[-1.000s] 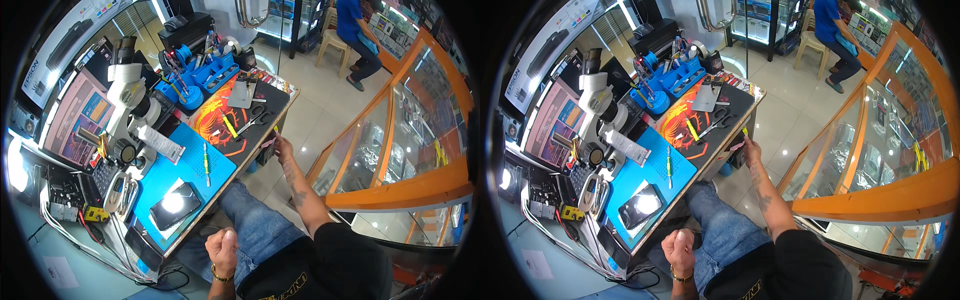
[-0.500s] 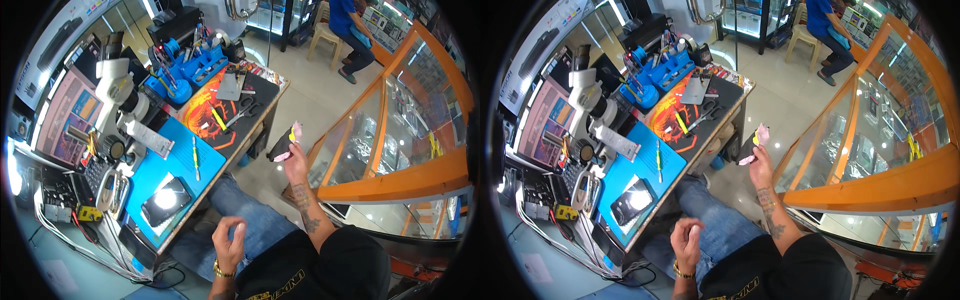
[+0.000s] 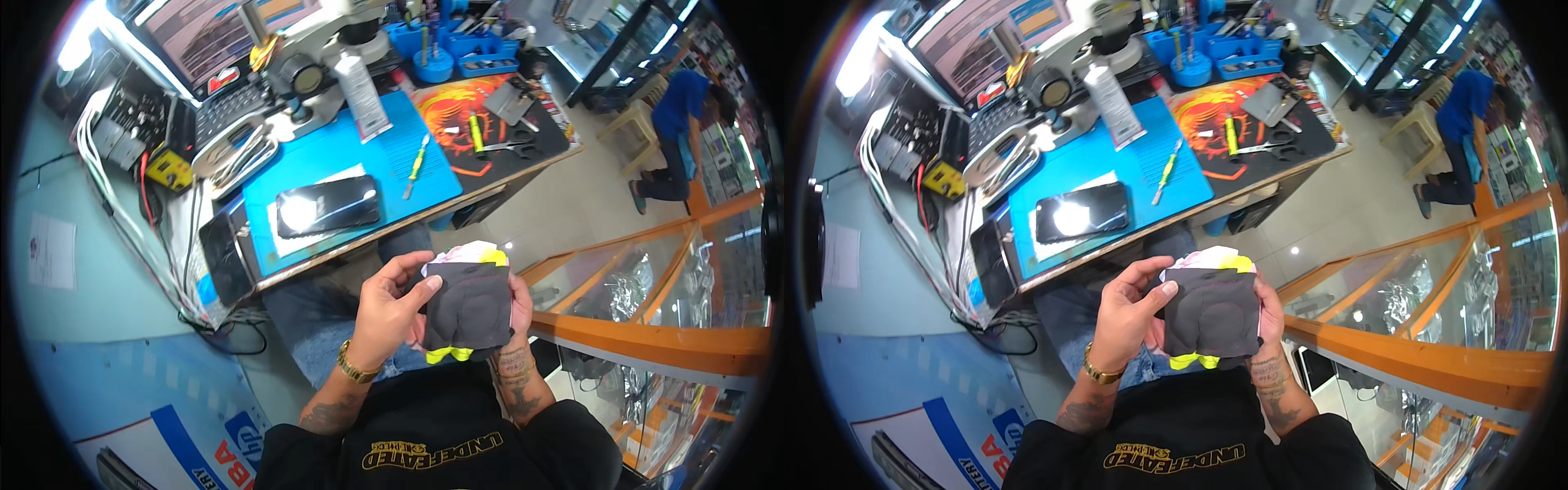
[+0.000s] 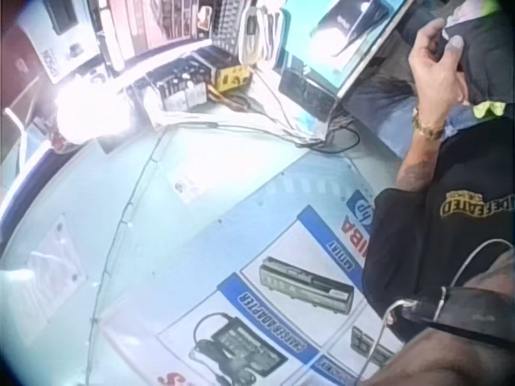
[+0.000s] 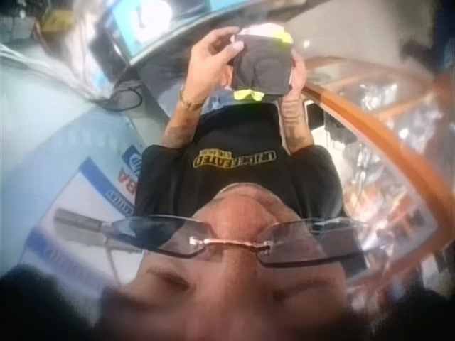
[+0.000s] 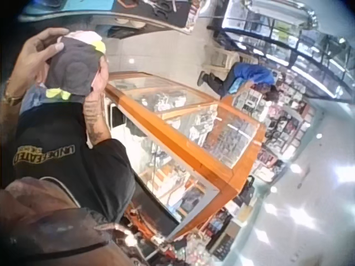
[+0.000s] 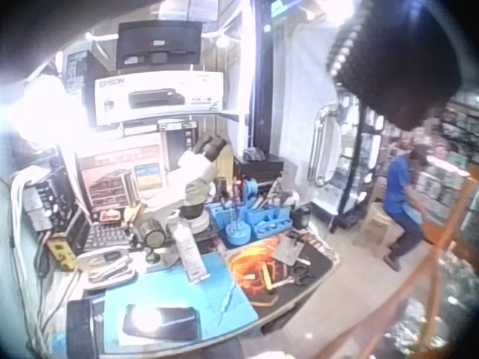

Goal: The person replaces a component on a mobile phone by removing the back cover with a tool, wiping the internal surfaces with a cloth, and applying adhesive from a tube.

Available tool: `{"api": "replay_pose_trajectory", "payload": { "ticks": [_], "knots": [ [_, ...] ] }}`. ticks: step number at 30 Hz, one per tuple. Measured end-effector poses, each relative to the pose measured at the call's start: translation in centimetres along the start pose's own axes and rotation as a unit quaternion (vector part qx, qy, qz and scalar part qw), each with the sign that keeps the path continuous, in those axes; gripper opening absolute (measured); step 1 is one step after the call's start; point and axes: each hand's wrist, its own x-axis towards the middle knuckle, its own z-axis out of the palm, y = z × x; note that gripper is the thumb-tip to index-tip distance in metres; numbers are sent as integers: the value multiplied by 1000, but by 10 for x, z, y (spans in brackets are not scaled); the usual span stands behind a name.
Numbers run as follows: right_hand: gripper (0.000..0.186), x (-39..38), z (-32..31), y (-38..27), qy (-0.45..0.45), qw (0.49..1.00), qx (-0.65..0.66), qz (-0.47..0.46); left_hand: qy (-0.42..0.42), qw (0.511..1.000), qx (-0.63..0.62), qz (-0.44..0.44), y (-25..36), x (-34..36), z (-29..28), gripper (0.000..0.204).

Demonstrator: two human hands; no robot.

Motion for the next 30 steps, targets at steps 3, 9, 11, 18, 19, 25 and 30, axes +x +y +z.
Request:
{"api": "replay_pose_trajectory", "payload": {
  "ticks": [3, 9, 11, 18, 19, 25, 30],
  "knots": [
    [57, 4, 2, 11, 34, 998, -4, 47, 41, 998, -30, -24, 1, -16, -24, 37],
    [50, 23, 17, -7, -184, 969, -106, 130, 7, 998, -46, 46, 12, -18, -51, 40],
    [53, 21, 53, -9, -182, 943, -251, 123, -13, 997, 26, 73, 20, -13, -44, 40],
    [33, 16, 90, 19, -69, 940, -327, 63, 248, 750, 412, 453, 34, -9, -24, 40],
    [31, 16, 93, 18, -59, 958, -275, 57, 242, 756, 414, 445, 32, -16, -26, 40],
    [31, 13, 89, 16, -49, 979, -187, 57, 104, 819, 432, 363, 22, -32, -13, 46],
    [46, 13, 87, 14, -71, 989, -125, 40, 11, 898, 339, 282, 19, -10, 5, 44]
  ]
}}
